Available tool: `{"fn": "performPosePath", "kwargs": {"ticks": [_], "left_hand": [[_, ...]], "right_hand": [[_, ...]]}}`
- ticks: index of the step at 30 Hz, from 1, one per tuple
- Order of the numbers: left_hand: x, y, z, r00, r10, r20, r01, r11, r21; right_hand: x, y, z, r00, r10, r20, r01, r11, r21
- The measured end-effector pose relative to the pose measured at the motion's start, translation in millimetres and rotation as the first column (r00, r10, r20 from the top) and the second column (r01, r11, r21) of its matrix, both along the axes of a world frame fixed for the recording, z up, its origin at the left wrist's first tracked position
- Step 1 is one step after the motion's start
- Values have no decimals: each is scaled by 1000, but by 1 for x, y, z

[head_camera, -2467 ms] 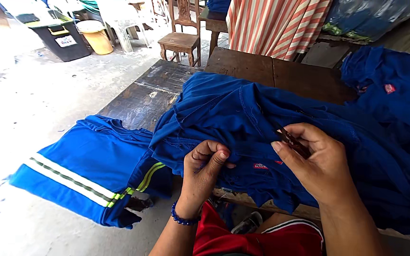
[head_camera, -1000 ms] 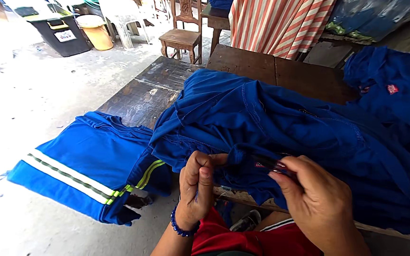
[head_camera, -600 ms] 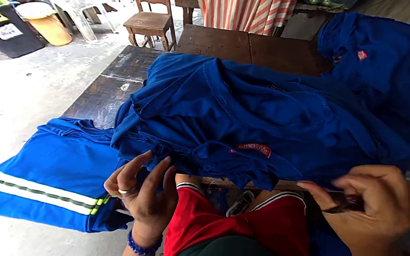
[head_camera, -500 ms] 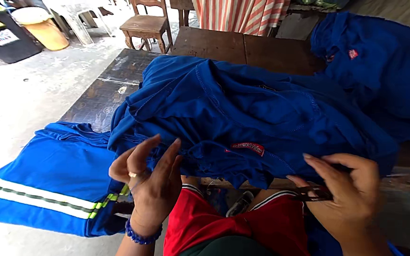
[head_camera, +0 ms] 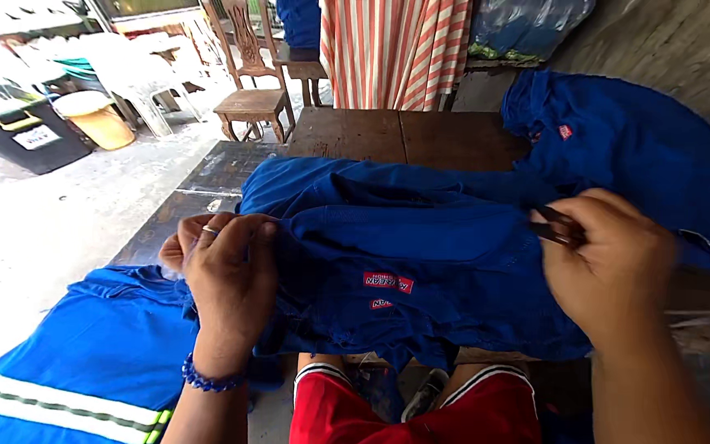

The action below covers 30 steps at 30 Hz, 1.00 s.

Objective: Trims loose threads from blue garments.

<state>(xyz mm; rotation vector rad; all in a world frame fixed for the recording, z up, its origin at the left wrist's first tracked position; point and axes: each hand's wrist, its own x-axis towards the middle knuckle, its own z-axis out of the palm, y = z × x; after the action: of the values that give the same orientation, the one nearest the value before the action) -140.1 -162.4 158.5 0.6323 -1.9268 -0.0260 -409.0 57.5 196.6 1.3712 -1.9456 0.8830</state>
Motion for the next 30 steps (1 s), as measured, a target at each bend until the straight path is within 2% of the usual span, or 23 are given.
{"fn": "performPosePath", "kwargs": {"ticks": [3, 5, 8, 10, 12, 15, 16, 18, 20, 23, 26, 28, 30], "left_hand": [[-19, -12, 2, 983, 89, 159, -102, 992, 73], [-26, -13, 1, 967, 144, 208, -168, 980, 104], [-28, 2, 12, 975, 183, 127, -191, 980, 59], [-31, 20, 24, 997, 68, 24, -67, 998, -20], [-41, 36, 34, 988, -152, -30, 149, 986, -71], [-63, 43, 43, 909, -413, 62, 416, 909, -43], [-70, 41, 44, 892, -431, 139, 438, 899, -25], [-77, 28, 41, 879, -364, 307, 381, 924, 2], [-77, 5, 34, 893, -315, 323, 318, 947, 43], [-61, -28, 27, 948, -245, 206, 211, 962, 171], [-40, -40, 19, 977, -201, -75, 214, 912, 351], [-24, -37, 15, 937, -191, -293, 289, 894, 342], [-9, -21, 10, 890, -190, -415, 301, 928, 221]], "right_hand": [[-9, -23, 2, 967, -146, 210, 92, 965, 246], [-11, -27, 0, 951, -174, 257, 105, 960, 260], [-13, -26, -2, 937, -170, 306, 99, 967, 235], [-13, -25, -2, 936, -165, 312, 95, 969, 230], [-13, -24, -2, 936, -162, 313, 92, 970, 225], [-13, -24, -2, 935, -164, 314, 91, 968, 235], [-13, -23, -2, 934, -163, 316, 90, 968, 234], [-15, -22, -3, 930, -153, 335, 79, 971, 226], [-20, -20, -5, 926, -125, 355, 56, 979, 197], [-24, -19, -9, 912, -80, 401, 31, 992, 125], [-25, -19, -11, 909, -65, 411, 28, 995, 95], [-25, -18, -13, 913, -57, 404, 23, 996, 88], [-25, -18, -13, 916, -57, 397, 25, 996, 86]]}}
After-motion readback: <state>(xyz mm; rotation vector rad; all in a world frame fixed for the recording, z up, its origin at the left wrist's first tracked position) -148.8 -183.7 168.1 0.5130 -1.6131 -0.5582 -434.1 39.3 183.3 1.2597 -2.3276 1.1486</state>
